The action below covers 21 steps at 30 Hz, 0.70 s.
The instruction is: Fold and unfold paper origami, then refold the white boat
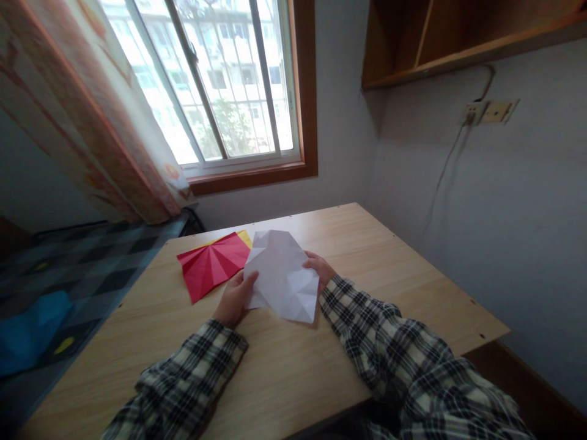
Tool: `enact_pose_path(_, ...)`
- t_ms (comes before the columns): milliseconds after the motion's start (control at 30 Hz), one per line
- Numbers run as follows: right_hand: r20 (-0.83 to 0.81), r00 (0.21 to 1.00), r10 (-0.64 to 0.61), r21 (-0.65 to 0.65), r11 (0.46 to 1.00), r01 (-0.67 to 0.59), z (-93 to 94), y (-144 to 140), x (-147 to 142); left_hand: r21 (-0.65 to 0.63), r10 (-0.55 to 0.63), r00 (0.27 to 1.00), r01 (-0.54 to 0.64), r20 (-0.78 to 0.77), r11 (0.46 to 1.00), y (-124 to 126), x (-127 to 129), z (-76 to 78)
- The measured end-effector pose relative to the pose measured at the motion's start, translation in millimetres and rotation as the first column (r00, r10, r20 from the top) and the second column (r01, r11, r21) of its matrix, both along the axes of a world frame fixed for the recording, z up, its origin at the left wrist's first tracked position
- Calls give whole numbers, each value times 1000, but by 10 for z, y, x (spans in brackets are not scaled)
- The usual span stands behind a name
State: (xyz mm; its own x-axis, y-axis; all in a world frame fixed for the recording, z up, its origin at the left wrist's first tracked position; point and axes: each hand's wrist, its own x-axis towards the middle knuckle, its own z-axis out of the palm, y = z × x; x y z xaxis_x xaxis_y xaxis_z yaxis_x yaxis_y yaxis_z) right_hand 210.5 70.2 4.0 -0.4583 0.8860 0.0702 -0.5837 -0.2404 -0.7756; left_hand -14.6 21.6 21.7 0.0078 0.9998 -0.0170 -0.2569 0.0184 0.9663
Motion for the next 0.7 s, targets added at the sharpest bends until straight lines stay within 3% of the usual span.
enact_pose_path(133, -18, 998, 56, -11, 998, -56, 14, -16, -2, 98, 194, 968, -180, -160, 979, 22, -35, 18)
enact_pose_path(400, -61, 991, 117, -213, 969, -127, -16, -42, 37, 62, 73, 981, -63, -178, 996, 41, -49, -24)
enact_pose_path(600, -59, 969, 238, -175, 954, -245, -27, -100, 38, 23, -1, 983, 6, -186, 1000, 5, -13, 5)
enact_pose_path(700, 4, 969, 245, -119, 963, -243, -2, -144, 38, 15, 0, 981, 3, -192, 1000, -19, 7, 29)
